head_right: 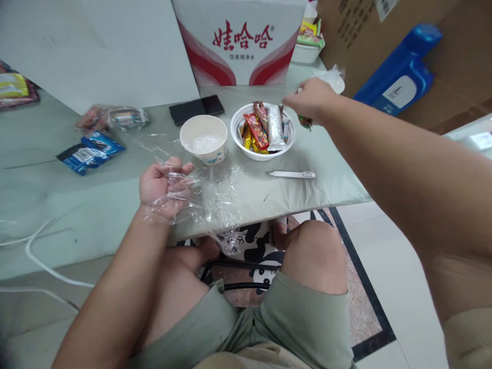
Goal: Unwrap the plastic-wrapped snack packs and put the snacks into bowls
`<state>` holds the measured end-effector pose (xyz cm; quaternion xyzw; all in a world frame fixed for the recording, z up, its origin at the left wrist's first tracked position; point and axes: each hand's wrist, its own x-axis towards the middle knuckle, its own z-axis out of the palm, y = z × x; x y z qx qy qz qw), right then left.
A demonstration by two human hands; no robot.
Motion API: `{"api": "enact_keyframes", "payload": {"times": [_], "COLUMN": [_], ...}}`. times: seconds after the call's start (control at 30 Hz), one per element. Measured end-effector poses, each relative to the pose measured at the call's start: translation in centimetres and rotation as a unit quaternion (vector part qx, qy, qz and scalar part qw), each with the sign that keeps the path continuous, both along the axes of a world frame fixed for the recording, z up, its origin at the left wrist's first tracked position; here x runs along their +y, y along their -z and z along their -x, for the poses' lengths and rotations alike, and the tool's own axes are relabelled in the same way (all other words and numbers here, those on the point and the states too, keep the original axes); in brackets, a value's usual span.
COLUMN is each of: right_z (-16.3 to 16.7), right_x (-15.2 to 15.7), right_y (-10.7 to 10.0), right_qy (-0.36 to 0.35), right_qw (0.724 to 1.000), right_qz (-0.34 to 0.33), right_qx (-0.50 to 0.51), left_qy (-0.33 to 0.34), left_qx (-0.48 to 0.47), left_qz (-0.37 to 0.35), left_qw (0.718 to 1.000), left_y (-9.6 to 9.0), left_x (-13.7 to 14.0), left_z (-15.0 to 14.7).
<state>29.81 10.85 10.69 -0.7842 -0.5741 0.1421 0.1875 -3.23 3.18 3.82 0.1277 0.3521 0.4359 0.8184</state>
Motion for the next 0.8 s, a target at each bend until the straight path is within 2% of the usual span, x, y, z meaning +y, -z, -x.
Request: {"api": "enact_keyframes", "payload": {"times": [0.07, 0.13, 0.27, 0.43, 0.6, 0.7, 0.77, 0.8], "right_z": [1.8, 4.2, 7.7, 7.0, 6.3, 7.2, 7.9, 8.2], "right_x": [-0.4, -0.6, 0.3, 1.9, 1.2, 0.5, 0.5, 0.6], "right_y": [-1.2, -2.0, -0.9, 1.6, 1.6, 2.0, 2.2, 2.2], "right_qy": [0.022, -0.019, -0.118, -0.166, -0.145, -0.199, -0.217, -0.206], "right_qw": [0.999, 0.998, 0.991, 0.975, 0.967, 0.948, 0.944, 0.95], "right_qz": [-0.007, -0.011, 0.009, 0.004, 0.033, 0.065, 0.054, 0.032], "right_qx": [0.046, 0.057, -0.058, -0.145, -0.209, -0.242, -0.245, -0.232], "left_qy": [0.001, -0.003, -0.007, -0.013, -0.018, -0.008, -0.003, -0.001], "left_qx": [0.005, 0.01, 0.012, 0.006, -0.002, -0.01, -0.014, -0.016], "left_qz": [-0.001, -0.001, 0.002, 0.007, 0.008, 0.002, -0.007, -0.011], "left_qw": [1.0, 1.0, 1.0, 1.0, 1.0, 1.0, 1.0, 1.0], "left_y": [-0.1, -0.1, -0.2, -0.3, -0.6, -0.5, -0.3, -0.2], "left_x": [0.0, 0.1, -0.1, -0.4, -0.2, -0.1, -0.1, -0.1], "left_z": [0.0, -0.2, -0.5, -0.1, 0.4, 0.3, 0.3, 0.3]}}
